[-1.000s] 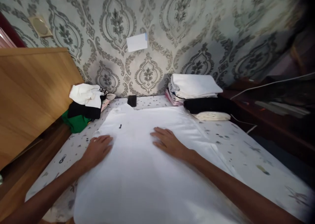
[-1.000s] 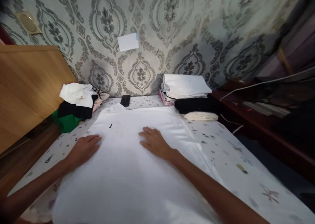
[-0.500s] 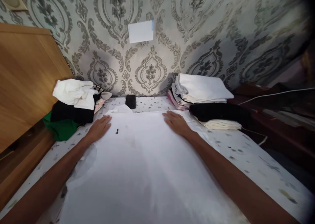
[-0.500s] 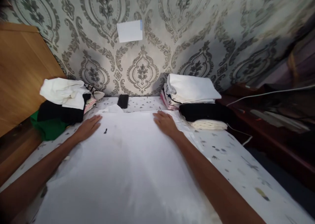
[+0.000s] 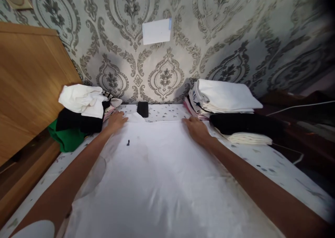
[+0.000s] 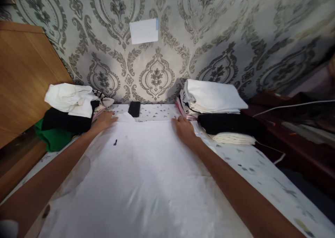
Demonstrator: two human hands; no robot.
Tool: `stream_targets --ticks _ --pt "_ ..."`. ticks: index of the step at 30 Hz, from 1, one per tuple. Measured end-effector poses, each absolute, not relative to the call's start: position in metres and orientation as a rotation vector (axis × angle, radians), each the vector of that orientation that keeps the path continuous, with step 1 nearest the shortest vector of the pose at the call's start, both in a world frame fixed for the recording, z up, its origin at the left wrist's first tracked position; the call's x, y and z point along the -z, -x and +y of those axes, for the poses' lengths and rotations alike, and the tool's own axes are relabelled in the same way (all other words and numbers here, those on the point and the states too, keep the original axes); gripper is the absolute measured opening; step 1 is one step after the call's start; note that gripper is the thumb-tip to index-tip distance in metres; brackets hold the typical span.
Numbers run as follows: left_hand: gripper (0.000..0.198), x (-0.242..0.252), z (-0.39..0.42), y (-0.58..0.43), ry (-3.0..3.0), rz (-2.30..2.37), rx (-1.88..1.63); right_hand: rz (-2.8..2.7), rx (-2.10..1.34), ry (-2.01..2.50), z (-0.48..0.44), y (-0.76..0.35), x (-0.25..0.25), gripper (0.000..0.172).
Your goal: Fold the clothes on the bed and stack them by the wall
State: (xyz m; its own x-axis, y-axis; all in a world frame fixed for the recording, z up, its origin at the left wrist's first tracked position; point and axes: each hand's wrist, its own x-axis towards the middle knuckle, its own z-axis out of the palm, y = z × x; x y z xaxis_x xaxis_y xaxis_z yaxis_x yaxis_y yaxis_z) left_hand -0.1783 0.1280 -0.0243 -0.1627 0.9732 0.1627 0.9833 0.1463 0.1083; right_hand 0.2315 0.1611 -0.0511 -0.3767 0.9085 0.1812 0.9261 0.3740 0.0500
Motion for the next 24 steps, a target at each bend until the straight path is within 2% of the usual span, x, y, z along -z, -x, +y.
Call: stream_targets --ticks 4,10,15,19,24 --pt "0.022 0.020 0.149 0.174 2.012 -2.395 0.245 -2.562 0.279 1.834 0.172 -0.223 0.031 0.041" --pt "0.034 0.002 0.151 0.177 1.944 -2.302 0.392 -2.442 0.262 1.914 0.182 -0.220 0.035 0.041" --pt "0.034 0.019 0.153 0.174 1.969 -2.318 0.416 -2.364 0.198 1.940 0.176 -0.218 0.042 0.044" --pt "0.035 0.025 0.160 0.182 1.931 -2.449 0.438 -2.350 0.160 1.925 0.170 -0.220 0.041 0.047" --pt "0.043 0.013 0.157 0.211 1.918 -2.679 0.386 -2.309 0.139 1.734 0.153 -0.222 0.047 0.042"
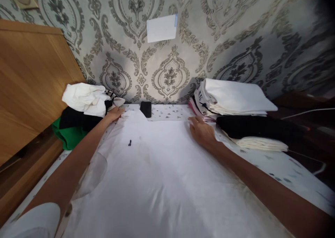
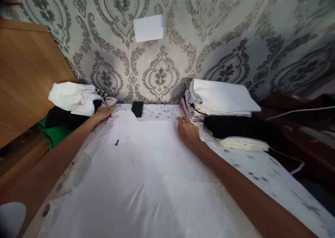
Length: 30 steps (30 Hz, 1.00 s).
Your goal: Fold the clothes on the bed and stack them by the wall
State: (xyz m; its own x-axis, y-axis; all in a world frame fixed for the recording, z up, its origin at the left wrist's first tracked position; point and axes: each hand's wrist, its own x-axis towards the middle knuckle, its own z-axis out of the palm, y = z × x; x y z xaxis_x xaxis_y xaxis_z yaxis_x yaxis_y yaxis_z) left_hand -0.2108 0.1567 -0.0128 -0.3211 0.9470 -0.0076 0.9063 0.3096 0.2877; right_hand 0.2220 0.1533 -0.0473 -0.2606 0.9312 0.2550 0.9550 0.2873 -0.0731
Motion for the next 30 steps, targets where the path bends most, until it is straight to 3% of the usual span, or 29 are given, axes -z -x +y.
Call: stream_targets --ticks 7,15,18,22,30 --pt "0.004 0.017 0.151 0.213 -1.774 2.397 -0.264 -2.472 0.093 1.400 0.140 -0.215 0.061 0.035" --pt "0.040 0.020 0.116 0.177 -1.935 2.509 -0.485 -2.492 0.065 1.409 0.145 -0.216 0.067 0.039" --pt "0.050 0.041 0.080 0.135 -2.264 2.153 -0.569 -2.486 0.074 1.403 0.146 -0.217 0.070 0.041" --pt "0.060 0.071 0.038 0.118 -2.453 1.765 -0.335 -2.497 0.044 1.375 0.150 -0.220 0.075 0.044" --pt "0.067 0.059 0.020 0.206 -2.095 2.301 -0.035 -2.478 -0.182 1.340 0.148 -0.222 0.075 0.046"
